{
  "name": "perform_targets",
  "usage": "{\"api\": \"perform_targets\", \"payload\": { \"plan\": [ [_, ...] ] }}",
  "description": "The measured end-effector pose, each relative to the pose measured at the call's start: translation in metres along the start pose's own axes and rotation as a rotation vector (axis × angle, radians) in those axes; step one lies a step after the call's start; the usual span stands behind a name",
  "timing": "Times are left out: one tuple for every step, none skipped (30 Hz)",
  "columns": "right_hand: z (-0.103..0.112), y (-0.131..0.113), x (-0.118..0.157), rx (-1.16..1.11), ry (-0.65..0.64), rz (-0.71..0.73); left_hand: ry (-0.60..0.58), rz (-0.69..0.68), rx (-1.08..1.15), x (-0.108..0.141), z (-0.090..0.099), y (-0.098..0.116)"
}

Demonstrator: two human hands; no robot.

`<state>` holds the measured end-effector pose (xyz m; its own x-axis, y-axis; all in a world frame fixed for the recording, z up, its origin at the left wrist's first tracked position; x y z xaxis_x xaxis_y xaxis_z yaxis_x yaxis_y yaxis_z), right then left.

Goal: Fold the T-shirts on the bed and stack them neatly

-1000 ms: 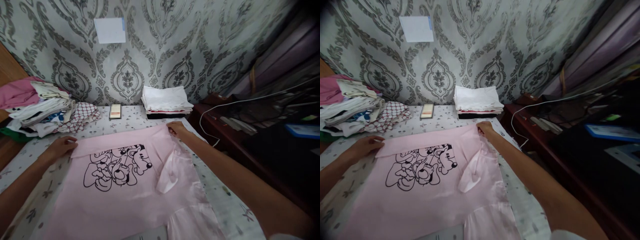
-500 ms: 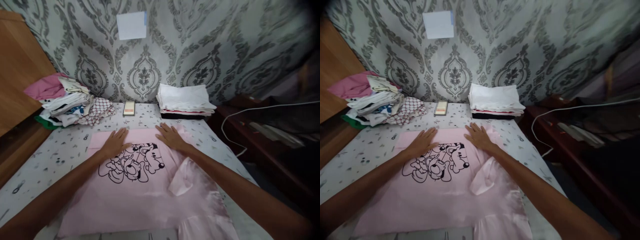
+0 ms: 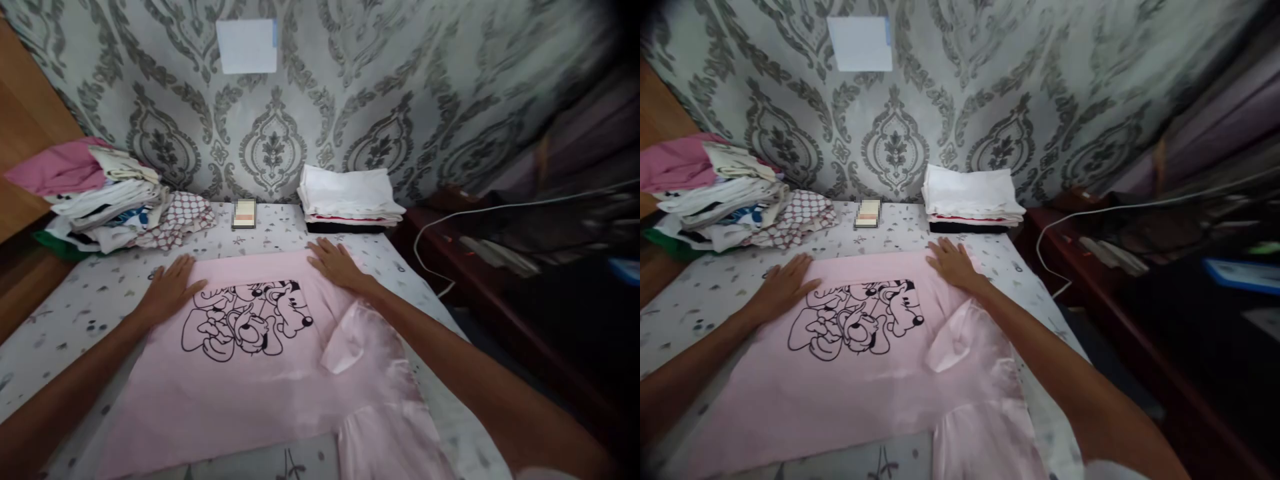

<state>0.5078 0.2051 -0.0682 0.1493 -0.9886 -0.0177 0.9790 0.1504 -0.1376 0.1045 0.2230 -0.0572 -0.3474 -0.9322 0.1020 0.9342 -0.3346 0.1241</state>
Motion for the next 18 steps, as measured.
{"api": "perform_targets", "payload": {
  "plan": [
    [0.006, 0.011, 0.003, 0.018, 0.027, -0.035, 0.011, -0.003, -0.002, 0.0, -0.001, -0.001],
    [0.015, 0.023, 0.007, 0.021, 0.073, -0.075, 0.018, -0.008, -0.002, 0.0, -0.001, -0.003],
    [0.026, 0.036, 0.013, -0.012, 0.138, -0.121, 0.017, -0.014, -0.003, 0.0, -0.002, -0.005],
    [0.037, 0.05, 0.02, -0.078, 0.208, -0.168, 0.013, -0.015, -0.005, -0.001, -0.001, -0.006],
    [0.047, 0.064, 0.029, -0.162, 0.273, -0.21, 0.008, -0.015, -0.008, -0.001, 0.0, -0.005],
    [0.056, 0.076, 0.037, -0.247, 0.323, -0.246, 0.009, -0.018, -0.014, -0.001, 0.003, -0.002],
    [0.063, 0.086, 0.045, -0.319, 0.354, -0.27, 0.021, -0.027, -0.022, -0.002, 0.007, 0.005],
    [0.068, 0.093, 0.051, -0.368, 0.367, -0.28, 0.045, -0.048, -0.025, -0.002, 0.013, 0.017],
    [0.072, 0.097, 0.056, -0.394, 0.368, -0.275, 0.075, -0.089, -0.015, -0.001, 0.02, 0.035],
    [0.074, 0.097, 0.059, -0.406, 0.365, -0.262, 0.098, -0.15, 0.018, 0.002, 0.026, 0.058],
    [0.074, 0.095, 0.06, -0.424, 0.362, -0.244, 0.104, -0.223, 0.073, 0.005, 0.031, 0.086],
    [0.073, 0.091, 0.059, -0.441, 0.354, -0.221, 0.077, -0.309, 0.159, 0.009, 0.034, 0.117],
    [0.07, 0.086, 0.057, -0.454, 0.344, -0.197, 0.016, -0.366, 0.265, 0.015, 0.034, 0.147],
    [0.067, 0.08, 0.055, -0.464, 0.331, -0.173, -0.067, -0.425, 0.372, 0.021, 0.032, 0.178],
    [0.063, 0.074, 0.053, -0.469, 0.318, -0.153, -0.147, -0.488, 0.46, 0.028, 0.029, 0.209],
    [0.059, 0.068, 0.051, -0.472, 0.307, -0.135, -0.205, -0.542, 0.5, 0.036, 0.026, 0.236],
    [0.055, 0.063, 0.049, -0.471, 0.297, -0.118, -0.241, -0.591, 0.521, 0.044, 0.022, 0.259],
    [0.051, 0.058, 0.048, -0.469, 0.287, -0.102, -0.258, -0.624, 0.534, 0.05, 0.019, 0.278]
  ]
}}
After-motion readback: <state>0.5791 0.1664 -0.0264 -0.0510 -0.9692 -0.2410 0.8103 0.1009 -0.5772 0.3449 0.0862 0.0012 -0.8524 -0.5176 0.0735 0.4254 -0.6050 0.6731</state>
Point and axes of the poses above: each hand's wrist, its own x-axis away from the middle knuckle, its own z-axis out of the back of the hand, y = z × x, the point moved 7 cm from there along -x, towards the middle knuckle, and after that the axes turned 4 degrees about -y, right-handed, at the moved point
